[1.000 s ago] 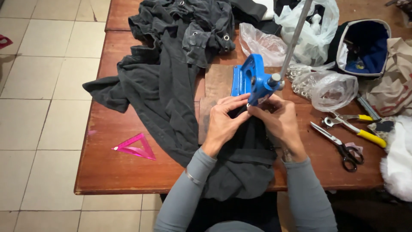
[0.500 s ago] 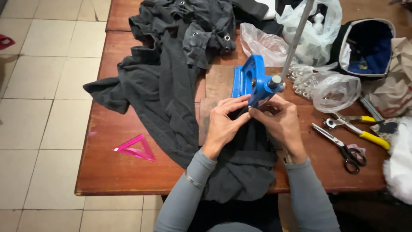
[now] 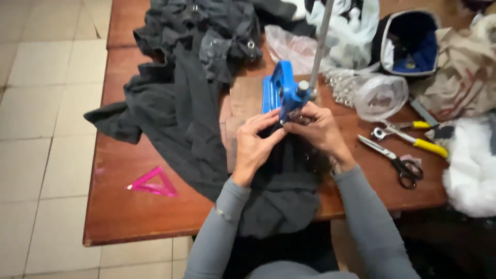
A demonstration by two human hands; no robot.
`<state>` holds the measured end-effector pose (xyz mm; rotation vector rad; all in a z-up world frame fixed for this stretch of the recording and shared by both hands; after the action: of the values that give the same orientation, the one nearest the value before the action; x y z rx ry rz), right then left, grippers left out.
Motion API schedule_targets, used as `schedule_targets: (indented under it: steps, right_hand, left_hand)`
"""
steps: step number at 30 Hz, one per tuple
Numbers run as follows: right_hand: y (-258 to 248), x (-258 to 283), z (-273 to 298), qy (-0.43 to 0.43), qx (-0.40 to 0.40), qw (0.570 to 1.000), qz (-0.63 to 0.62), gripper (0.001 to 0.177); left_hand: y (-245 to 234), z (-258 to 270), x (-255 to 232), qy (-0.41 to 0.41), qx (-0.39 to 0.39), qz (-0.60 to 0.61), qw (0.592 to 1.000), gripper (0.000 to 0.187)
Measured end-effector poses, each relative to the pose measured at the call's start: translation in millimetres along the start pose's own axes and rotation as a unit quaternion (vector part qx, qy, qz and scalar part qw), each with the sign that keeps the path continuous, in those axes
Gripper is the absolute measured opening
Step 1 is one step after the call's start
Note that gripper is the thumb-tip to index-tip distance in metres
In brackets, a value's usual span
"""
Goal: Using a manual hand-press machine to install metal grommets into black fabric or leather pieces.
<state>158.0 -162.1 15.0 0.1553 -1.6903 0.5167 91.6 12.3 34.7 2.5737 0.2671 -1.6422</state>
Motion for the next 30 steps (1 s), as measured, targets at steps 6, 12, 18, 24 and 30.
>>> schedule_targets:
  steps: [6,12,18,24,30]
  right_hand:
    - [-32,51,-26,0.016,-0.031,0.989,-0.145,0.042]
    - [-71,189,-95,-0.170,-0.034,0.970,-0.170,0.045]
    - [-20,262,29,-0.389,0.040,0.913,-0.114,0.023]
    - [35,287,128,-0.540,0.015,0.829,-0.145,0.036]
    - [37,186,166,-0.483,-0.293,0.825,0.015,0.033]
  left_hand:
    - [-4,0,-2,0.001,-0.001,-0.026,1.000,0.035]
    - [-4,-2,-2,0.007,-0.002,-0.029,1.000,0.035]
    - [-5,-2,-1,0.010,-0.006,-0.041,0.999,0.034]
    - [-8,1,-3,0.017,-0.017,-0.024,0.999,0.033]
    - [-10,0,-13,0.019,-0.011,-0.047,0.999,0.032]
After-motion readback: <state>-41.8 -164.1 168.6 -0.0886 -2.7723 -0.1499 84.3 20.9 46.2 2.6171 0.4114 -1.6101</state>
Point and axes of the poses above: each hand's wrist, its own z-axis away from the middle knuckle, its own y-axis out of the palm, x = y × z, the point moved 10 cm from there along -z, towards the middle knuckle, and after that the axes turned 3 degrees about y, right-handed, at the moved point
